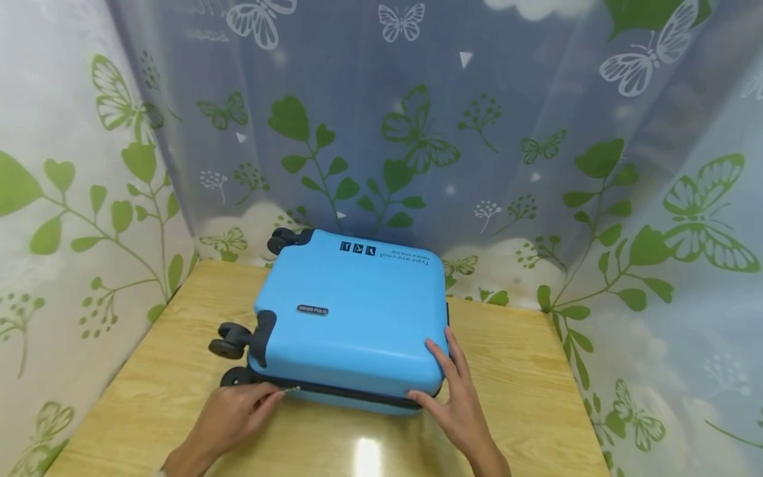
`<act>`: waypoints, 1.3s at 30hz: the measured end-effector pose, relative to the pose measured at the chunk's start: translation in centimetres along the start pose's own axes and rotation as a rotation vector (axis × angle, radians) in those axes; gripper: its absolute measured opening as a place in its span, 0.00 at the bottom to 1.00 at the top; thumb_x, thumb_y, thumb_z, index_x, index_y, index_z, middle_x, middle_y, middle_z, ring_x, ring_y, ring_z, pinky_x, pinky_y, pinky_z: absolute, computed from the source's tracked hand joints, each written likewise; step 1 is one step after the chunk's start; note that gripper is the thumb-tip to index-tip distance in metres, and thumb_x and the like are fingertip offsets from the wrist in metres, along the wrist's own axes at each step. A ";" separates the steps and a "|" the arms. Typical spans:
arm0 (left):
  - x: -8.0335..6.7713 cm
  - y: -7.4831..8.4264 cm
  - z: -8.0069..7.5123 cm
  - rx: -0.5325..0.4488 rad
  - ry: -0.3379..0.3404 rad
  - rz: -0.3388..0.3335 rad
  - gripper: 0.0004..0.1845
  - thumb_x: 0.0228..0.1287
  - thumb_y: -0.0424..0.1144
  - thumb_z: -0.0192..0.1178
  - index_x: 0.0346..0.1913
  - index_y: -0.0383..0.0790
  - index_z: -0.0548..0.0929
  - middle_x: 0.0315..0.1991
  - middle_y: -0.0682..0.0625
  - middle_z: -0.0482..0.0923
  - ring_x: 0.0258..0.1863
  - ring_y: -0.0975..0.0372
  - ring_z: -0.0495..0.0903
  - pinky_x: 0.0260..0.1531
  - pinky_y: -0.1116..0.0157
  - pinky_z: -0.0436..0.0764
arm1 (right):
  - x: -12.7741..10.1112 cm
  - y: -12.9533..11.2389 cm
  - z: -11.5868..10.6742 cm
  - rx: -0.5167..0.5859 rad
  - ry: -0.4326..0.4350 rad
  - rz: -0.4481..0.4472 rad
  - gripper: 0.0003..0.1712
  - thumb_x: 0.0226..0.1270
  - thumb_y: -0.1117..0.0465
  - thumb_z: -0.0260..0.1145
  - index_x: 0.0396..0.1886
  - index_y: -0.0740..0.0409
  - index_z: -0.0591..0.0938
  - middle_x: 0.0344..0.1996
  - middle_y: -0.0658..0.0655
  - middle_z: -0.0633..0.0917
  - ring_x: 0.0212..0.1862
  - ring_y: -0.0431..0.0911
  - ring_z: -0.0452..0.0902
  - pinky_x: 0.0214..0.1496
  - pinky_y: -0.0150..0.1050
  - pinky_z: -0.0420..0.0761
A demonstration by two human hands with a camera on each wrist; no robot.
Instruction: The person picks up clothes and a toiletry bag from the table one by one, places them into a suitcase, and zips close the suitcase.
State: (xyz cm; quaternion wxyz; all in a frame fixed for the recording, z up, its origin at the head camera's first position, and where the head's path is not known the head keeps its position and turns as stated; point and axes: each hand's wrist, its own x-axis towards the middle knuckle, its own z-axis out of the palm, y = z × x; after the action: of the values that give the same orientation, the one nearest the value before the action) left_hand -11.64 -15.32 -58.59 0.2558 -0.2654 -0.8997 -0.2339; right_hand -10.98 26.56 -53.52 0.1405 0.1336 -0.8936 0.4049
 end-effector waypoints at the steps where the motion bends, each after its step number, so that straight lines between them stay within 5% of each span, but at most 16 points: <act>1: -0.1 -0.3 -0.2 0.002 0.002 0.004 0.09 0.59 0.40 0.83 0.33 0.54 0.90 0.23 0.66 0.84 0.21 0.83 0.70 0.21 0.78 0.71 | 0.0 0.0 0.0 -0.001 0.000 -0.001 0.59 0.58 0.62 0.87 0.86 0.42 0.67 0.90 0.56 0.51 0.83 0.72 0.60 0.65 0.16 0.70; 10: -0.8 -2.8 -2.1 0.059 0.028 0.039 0.11 0.53 0.38 0.85 0.33 0.53 0.90 0.25 0.65 0.85 0.21 0.80 0.74 0.20 0.76 0.74 | 0.1 0.1 -0.1 -0.007 0.000 -0.002 0.59 0.58 0.61 0.87 0.86 0.42 0.67 0.90 0.56 0.51 0.82 0.72 0.60 0.66 0.15 0.69; 16: -1.1 -4.3 -3.0 0.058 0.030 0.046 0.07 0.61 0.42 0.81 0.34 0.53 0.90 0.22 0.66 0.82 0.21 0.82 0.67 0.19 0.76 0.69 | 0.0 0.2 -0.1 -0.023 0.007 -0.003 0.58 0.58 0.61 0.87 0.86 0.41 0.67 0.90 0.55 0.51 0.82 0.73 0.61 0.66 0.16 0.69; 22: -1.2 -5.3 -3.5 0.078 0.047 0.060 0.08 0.58 0.41 0.82 0.35 0.54 0.90 0.24 0.65 0.85 0.21 0.79 0.75 0.18 0.73 0.73 | -0.1 0.3 -0.1 -0.028 0.009 -0.003 0.58 0.59 0.61 0.87 0.86 0.42 0.68 0.90 0.55 0.52 0.82 0.71 0.61 0.65 0.18 0.71; 29: -0.7 -6.3 -3.8 0.068 0.028 0.057 0.10 0.54 0.38 0.83 0.38 0.52 0.93 0.30 0.62 0.91 0.25 0.75 0.84 0.22 0.71 0.80 | -0.3 0.4 0.1 -0.017 0.023 -0.003 0.58 0.59 0.61 0.86 0.86 0.42 0.67 0.90 0.55 0.52 0.87 0.49 0.54 0.66 0.16 0.70; 34: -0.5 -6.6 -4.0 -0.063 -0.082 -0.103 0.04 0.64 0.40 0.79 0.39 0.52 0.93 0.31 0.63 0.90 0.26 0.78 0.82 0.26 0.72 0.81 | -0.3 0.5 0.2 -0.010 0.026 -0.020 0.58 0.58 0.63 0.87 0.86 0.44 0.67 0.90 0.55 0.53 0.86 0.42 0.53 0.66 0.17 0.71; 39: 0.1 -7.7 -5.1 -0.202 -0.169 -0.338 0.03 0.75 0.38 0.71 0.43 0.48 0.93 0.35 0.59 0.93 0.30 0.70 0.88 0.30 0.69 0.86 | -0.1 0.5 0.1 -0.003 0.005 0.005 0.58 0.62 0.62 0.85 0.87 0.42 0.65 0.90 0.57 0.52 0.86 0.59 0.57 0.66 0.18 0.71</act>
State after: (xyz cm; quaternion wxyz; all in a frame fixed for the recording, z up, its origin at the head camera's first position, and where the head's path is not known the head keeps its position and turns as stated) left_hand -14.59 -23.82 -56.86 0.1088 -0.1537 -0.9217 -0.3392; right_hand -11.08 26.77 -53.93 0.1416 0.1300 -0.8941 0.4044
